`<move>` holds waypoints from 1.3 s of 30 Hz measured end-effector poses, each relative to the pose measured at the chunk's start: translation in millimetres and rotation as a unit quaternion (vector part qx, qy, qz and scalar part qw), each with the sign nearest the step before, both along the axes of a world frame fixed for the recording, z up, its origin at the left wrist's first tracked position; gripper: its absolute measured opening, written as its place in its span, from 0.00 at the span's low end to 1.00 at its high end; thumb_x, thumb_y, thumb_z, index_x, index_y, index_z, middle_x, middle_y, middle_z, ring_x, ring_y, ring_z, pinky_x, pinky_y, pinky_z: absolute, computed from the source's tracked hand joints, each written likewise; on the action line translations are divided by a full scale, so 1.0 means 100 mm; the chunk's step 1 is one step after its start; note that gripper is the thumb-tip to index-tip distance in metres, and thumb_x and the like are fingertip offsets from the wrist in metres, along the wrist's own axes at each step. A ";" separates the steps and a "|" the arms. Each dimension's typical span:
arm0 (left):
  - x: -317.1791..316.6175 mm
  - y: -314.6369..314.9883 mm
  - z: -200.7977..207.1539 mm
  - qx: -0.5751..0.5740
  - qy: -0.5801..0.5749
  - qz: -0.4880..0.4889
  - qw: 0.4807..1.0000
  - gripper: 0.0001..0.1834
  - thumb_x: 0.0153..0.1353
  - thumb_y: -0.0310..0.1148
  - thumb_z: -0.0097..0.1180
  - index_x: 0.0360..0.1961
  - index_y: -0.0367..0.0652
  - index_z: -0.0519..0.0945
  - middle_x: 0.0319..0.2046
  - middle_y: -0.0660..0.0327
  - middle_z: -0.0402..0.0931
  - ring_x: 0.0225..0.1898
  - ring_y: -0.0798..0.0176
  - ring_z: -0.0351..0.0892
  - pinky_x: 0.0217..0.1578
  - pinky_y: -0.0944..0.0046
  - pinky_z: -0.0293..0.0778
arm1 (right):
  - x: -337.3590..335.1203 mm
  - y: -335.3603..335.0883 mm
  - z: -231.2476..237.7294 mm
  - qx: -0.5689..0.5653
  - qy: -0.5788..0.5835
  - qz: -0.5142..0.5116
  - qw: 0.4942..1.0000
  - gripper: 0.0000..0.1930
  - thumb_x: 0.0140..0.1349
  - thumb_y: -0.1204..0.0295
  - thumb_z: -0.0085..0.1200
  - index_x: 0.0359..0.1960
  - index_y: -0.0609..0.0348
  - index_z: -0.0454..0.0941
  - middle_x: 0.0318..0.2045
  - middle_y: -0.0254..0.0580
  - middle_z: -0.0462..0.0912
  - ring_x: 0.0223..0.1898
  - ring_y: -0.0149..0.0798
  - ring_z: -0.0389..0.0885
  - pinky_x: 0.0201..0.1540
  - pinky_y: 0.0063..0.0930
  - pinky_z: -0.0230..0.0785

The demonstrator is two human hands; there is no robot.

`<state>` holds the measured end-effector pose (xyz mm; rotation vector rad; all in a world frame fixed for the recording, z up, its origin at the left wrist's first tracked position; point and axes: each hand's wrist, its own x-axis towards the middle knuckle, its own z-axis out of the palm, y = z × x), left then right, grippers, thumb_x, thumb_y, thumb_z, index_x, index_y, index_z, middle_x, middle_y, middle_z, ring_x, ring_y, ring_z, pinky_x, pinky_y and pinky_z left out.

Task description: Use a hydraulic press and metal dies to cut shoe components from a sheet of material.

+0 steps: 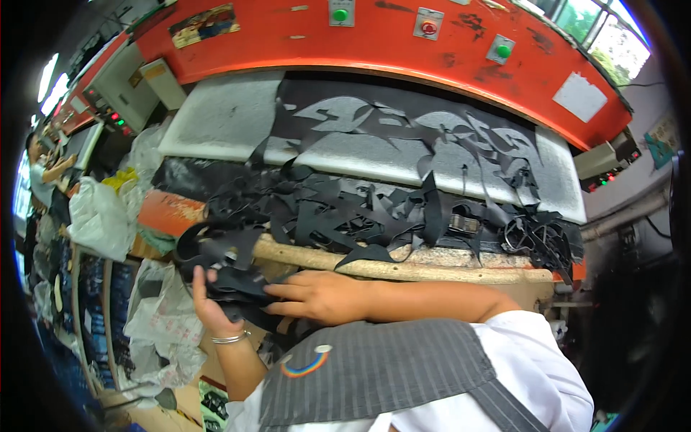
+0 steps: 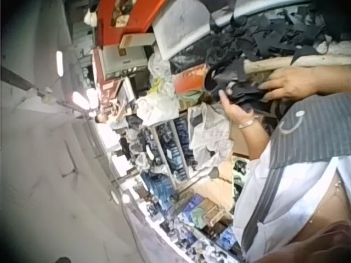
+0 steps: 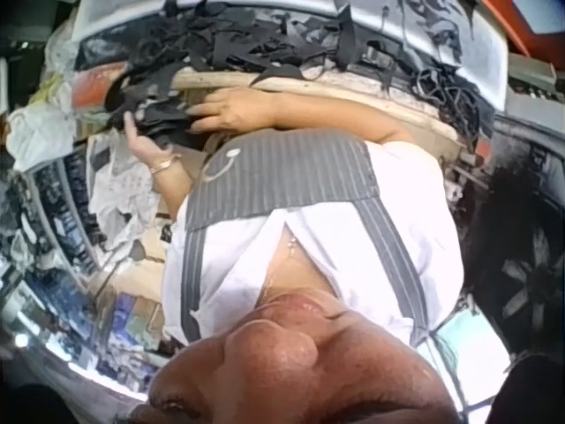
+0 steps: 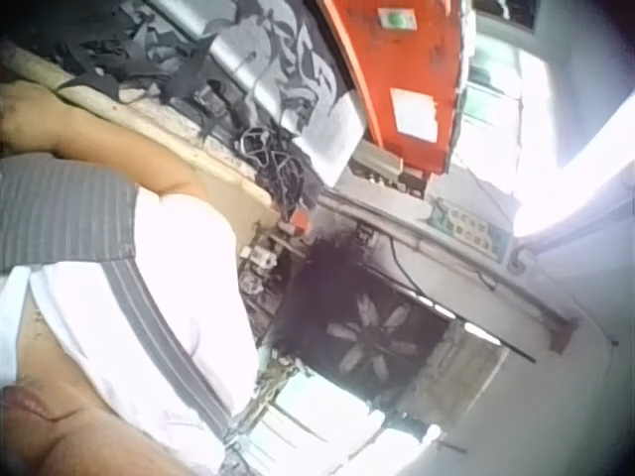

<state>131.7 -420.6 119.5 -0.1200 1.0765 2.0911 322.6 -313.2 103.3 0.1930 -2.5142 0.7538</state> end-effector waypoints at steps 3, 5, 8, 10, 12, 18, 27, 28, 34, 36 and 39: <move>-0.42 -0.46 -0.01 0.125 0.098 -0.020 0.987 0.09 0.64 0.39 0.55 0.36 0.45 0.79 0.35 0.63 0.79 0.37 0.61 0.79 0.42 0.60 0.75 | 0.48 0.04 -0.15 -0.019 -0.031 -0.041 0.998 0.23 0.51 0.72 0.56 0.52 0.56 0.73 0.49 0.44 0.78 0.46 0.46 0.77 0.49 0.38 0.70; -0.77 -0.89 -0.23 -0.210 0.398 0.200 0.870 0.22 0.60 0.34 0.55 0.55 0.38 0.74 0.48 0.57 0.76 0.47 0.59 0.77 0.48 0.60 0.73 | 0.89 0.05 -0.19 -0.032 -0.046 -0.101 0.993 0.20 0.50 0.73 0.57 0.49 0.56 0.76 0.43 0.43 0.80 0.45 0.45 0.78 0.47 0.38 0.71; -0.97 -1.72 -0.06 -0.238 0.737 0.108 0.623 0.45 0.44 0.38 0.60 0.66 0.37 0.63 0.56 0.51 0.71 0.53 0.57 0.73 0.51 0.60 0.71 | 1.29 0.20 -0.43 -0.025 -0.053 -0.143 0.988 0.18 0.49 0.74 0.59 0.45 0.56 0.78 0.40 0.42 0.81 0.43 0.45 0.78 0.44 0.38 0.71; -0.96 -2.11 0.00 -0.288 0.631 0.188 0.696 0.49 0.37 0.37 0.63 0.66 0.37 0.63 0.55 0.50 0.72 0.53 0.56 0.73 0.51 0.60 0.71 | 1.63 0.26 -0.56 -0.021 -0.044 -0.221 0.974 0.18 0.46 0.75 0.61 0.42 0.55 0.79 0.38 0.41 0.81 0.42 0.45 0.78 0.44 0.38 0.70; -0.93 -2.62 -0.11 -0.362 0.605 0.229 0.671 0.48 0.37 0.31 0.62 0.66 0.38 0.63 0.54 0.50 0.72 0.52 0.55 0.74 0.51 0.60 0.71 | 1.92 0.42 -0.56 -0.039 -0.055 -0.310 0.948 0.16 0.48 0.76 0.61 0.41 0.55 0.79 0.38 0.42 0.81 0.42 0.47 0.78 0.45 0.41 0.69; -0.18 -3.65 -0.59 -0.465 0.503 0.312 0.658 0.24 0.53 0.29 0.55 0.53 0.35 0.74 0.24 0.65 0.68 0.25 0.68 0.67 0.32 0.71 0.68 | 1.96 0.70 -0.43 -0.115 -0.175 -0.521 0.828 0.24 0.56 0.64 0.60 0.53 0.60 0.72 0.43 0.50 0.79 0.46 0.53 0.75 0.51 0.42 0.68; 1.00 -4.71 -1.20 -0.253 -0.024 0.604 0.756 0.19 0.63 0.42 0.55 0.18 0.46 0.69 0.17 0.68 0.64 0.19 0.68 0.63 0.26 0.66 0.66 | 1.22 0.39 -0.74 0.047 -0.153 -0.356 0.921 0.22 0.60 0.64 0.54 0.54 0.62 0.74 0.53 0.49 0.77 0.54 0.51 0.71 0.55 0.43 0.62; 1.14 -4.81 -1.29 -0.255 -0.054 0.621 0.739 0.19 0.63 0.43 0.55 0.18 0.45 0.69 0.16 0.68 0.64 0.19 0.68 0.63 0.26 0.65 0.65 | 1.24 0.38 -0.69 0.047 -0.143 -0.337 0.929 0.22 0.59 0.64 0.54 0.53 0.63 0.75 0.53 0.49 0.77 0.55 0.50 0.71 0.57 0.43 0.62; 1.76 -5.45 -1.62 -0.277 -0.070 0.652 0.702 0.20 0.64 0.42 0.52 0.18 0.43 0.70 0.16 0.67 0.63 0.18 0.67 0.62 0.26 0.64 0.65 | 1.43 0.58 -0.42 -0.146 0.032 -0.358 0.922 0.09 0.55 0.72 0.60 0.37 0.59 0.82 0.36 0.44 0.83 0.38 0.44 0.80 0.42 0.37 0.71; 1.99 -5.61 -1.51 -0.317 -0.097 0.625 0.707 0.15 0.64 0.39 0.49 0.36 0.35 0.77 0.27 0.58 0.74 0.25 0.62 0.72 0.36 0.62 0.74 | 1.56 0.77 -0.14 -0.248 0.029 -0.398 0.882 0.07 0.55 0.72 0.59 0.35 0.58 0.82 0.32 0.42 0.82 0.33 0.39 0.80 0.40 0.33 0.71; 2.71 -5.78 -1.64 -0.378 -0.002 0.634 0.675 0.19 0.63 0.39 0.51 0.51 0.41 0.77 0.46 0.57 0.77 0.37 0.58 0.78 0.41 0.58 0.75 | 2.30 1.37 0.21 0.002 0.046 -0.450 0.892 0.11 0.59 0.70 0.54 0.39 0.64 0.81 0.34 0.42 0.81 0.40 0.36 0.79 0.46 0.26 0.69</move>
